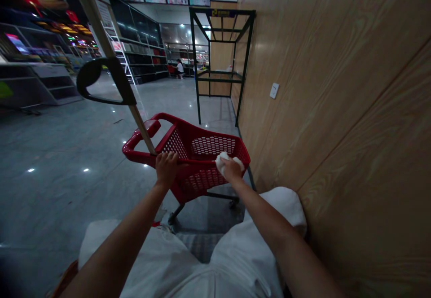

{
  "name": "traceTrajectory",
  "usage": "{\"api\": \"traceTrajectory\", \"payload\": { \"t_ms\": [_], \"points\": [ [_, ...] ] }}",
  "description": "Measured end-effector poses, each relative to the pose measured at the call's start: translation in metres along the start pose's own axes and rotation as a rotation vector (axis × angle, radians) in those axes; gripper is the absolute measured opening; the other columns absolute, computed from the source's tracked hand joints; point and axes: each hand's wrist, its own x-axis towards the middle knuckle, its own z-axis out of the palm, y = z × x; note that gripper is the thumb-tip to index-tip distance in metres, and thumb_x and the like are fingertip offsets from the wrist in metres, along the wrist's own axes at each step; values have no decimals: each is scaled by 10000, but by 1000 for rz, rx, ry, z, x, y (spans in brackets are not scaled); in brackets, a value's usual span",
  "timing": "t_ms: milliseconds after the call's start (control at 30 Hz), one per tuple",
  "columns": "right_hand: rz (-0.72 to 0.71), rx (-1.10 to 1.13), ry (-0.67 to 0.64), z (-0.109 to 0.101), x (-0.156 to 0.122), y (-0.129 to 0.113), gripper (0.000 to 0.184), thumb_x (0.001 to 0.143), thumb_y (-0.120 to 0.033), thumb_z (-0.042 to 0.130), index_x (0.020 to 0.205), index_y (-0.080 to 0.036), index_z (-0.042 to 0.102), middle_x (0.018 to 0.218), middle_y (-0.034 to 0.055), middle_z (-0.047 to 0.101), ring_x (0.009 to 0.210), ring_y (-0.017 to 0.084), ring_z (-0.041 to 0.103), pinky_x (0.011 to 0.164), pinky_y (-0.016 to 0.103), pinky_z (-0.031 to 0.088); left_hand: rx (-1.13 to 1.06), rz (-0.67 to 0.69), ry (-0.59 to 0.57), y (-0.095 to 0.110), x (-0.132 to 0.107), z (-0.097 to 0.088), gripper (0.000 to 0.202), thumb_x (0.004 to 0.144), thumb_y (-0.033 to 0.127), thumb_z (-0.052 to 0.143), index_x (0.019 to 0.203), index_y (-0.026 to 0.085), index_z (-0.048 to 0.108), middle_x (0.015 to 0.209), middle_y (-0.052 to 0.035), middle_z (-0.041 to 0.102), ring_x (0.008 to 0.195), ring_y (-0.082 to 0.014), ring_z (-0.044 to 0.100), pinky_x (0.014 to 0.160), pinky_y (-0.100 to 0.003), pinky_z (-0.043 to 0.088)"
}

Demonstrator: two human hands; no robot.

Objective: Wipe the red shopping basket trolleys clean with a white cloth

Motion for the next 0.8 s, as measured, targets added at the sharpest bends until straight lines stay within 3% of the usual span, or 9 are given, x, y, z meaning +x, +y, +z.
{"api": "traceTrajectory", "payload": {
  "t_ms": [133,200,233,333,433,533,600,700,800],
  "points": [
    [-251,106,13,26,3,-110,359,911,-201,400,1197,-255,611,1175,52,625,927,149,596,813,229,425,57,3,-3,-2,-1,0,184,880,258,436,860,196,608,877,-89,635,873,-265,520,870,-414,347],
    [-266,156,24,31,6,-139,342,941,-284,379,1184,-245,616,1138,58,635,912,146,597,809,221,429,84,10,-4,-3,-1,0,194,878,209,417,847,196,609,849,-82,633,853,-258,522,856,-404,349],
    [-269,167,21,32,6,-143,340,944,-305,379,1179,-250,618,1132,55,635,907,144,599,801,216,431,90,16,-1,-4,-1,0,200,879,199,412,847,196,610,845,-81,633,849,-255,522,852,-401,349],
    [-281,137,-6,31,3,-108,319,930,-262,413,1170,-282,622,1172,35,621,934,141,596,798,209,431,84,37,10,-6,-2,1,200,887,245,421,847,197,611,864,-87,637,853,-254,525,852,-399,347],
    [-220,63,2,24,-4,-27,336,897,-182,430,1141,-271,643,1234,34,596,1038,154,566,875,227,413,70,45,18,-7,-2,5,237,884,372,454,843,198,609,884,-97,637,858,-262,523,866,-408,344],
    [-21,-55,41,8,-10,57,405,832,-97,418,1115,-253,663,1247,34,591,1132,172,515,947,256,383,47,48,16,-6,-3,8,283,868,452,472,863,202,606,890,-100,635,873,-269,520,882,-413,338],
    [111,-105,48,-4,-11,92,440,795,-75,402,1115,-223,665,1200,52,619,1080,186,547,901,265,414,34,42,23,-4,-3,9,298,862,474,478,876,203,602,901,-100,634,886,-272,518,887,-413,337],
    [205,-117,23,-12,-8,99,457,796,-83,380,1150,-201,645,1202,69,612,1021,184,575,844,247,430,21,16,33,-2,-2,10,311,856,488,482,874,201,600,903,-99,633,883,-271,514,897,-417,334],
    [267,-150,18,-9,-6,69,470,846,-100,332,1228,-208,584,1322,79,518,1132,193,509,912,267,394,4,-4,23,-2,-2,11,310,851,491,490,870,203,603,908,-100,632,885,-273,511,906,-422,330]
  ]
}}
